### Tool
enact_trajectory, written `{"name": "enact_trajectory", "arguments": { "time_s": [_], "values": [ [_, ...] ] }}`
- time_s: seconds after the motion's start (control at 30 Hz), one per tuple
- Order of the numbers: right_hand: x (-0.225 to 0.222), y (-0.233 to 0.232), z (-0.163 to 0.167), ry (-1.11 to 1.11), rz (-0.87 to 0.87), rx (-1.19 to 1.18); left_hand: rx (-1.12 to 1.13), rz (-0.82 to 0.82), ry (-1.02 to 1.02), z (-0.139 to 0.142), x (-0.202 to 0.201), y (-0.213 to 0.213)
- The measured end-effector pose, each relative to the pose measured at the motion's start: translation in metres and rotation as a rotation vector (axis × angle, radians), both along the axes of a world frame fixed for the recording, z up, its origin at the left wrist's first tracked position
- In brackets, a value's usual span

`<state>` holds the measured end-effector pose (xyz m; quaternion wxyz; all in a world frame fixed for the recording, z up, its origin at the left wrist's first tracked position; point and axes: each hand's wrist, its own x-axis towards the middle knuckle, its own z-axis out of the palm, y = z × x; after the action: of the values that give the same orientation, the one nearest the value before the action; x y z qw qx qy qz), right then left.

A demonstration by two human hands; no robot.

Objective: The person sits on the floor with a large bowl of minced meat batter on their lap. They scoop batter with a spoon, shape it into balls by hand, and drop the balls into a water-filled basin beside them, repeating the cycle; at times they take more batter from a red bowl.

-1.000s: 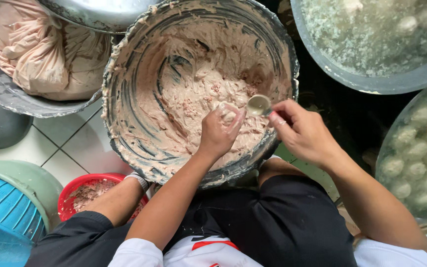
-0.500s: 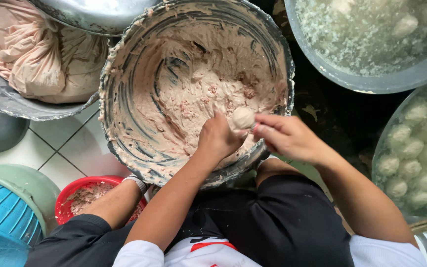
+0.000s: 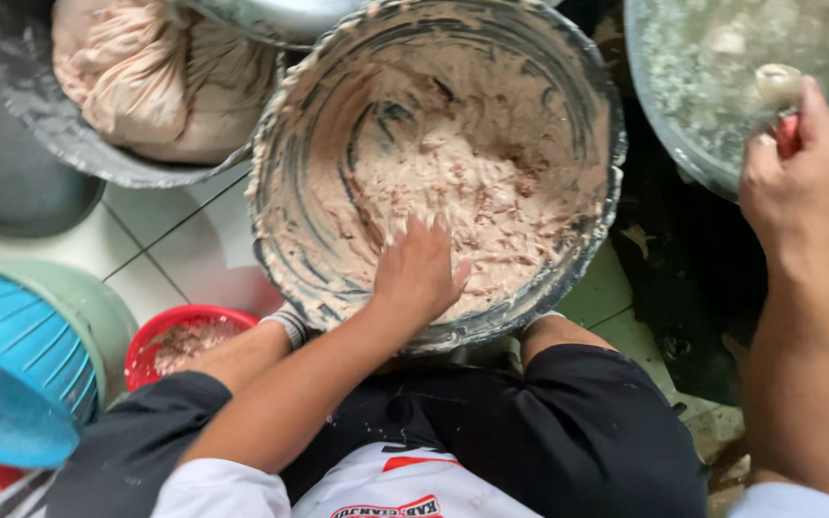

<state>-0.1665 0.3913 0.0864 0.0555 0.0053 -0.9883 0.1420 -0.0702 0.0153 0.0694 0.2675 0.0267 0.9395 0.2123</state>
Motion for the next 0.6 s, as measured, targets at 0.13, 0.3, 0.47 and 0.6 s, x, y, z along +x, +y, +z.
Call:
{"name": "enact_trajectory", "arguments": {
  "time_s": [0.13,0.3,0.47,0.6],
  "values": [
    [0.020,-0.031,0.013,-0.065,0.185,0.032,-0.143,-0.008,0.177,0.065,-0.030,-0.054],
    [0.039,-0.081,-0.017,-0.229,0.477,-0.050,-0.288,0.165,0.649,0.122,0.007,-0.195],
    [0.038,-0.116,-0.082,-0.521,0.541,0.075,-0.306,0.628,0.599,0.095,0.140,-0.340],
    [0.035,-0.133,-0.090,-0.616,0.599,0.073,-0.328,0.979,0.272,0.009,0.261,-0.379]
  ]
}}
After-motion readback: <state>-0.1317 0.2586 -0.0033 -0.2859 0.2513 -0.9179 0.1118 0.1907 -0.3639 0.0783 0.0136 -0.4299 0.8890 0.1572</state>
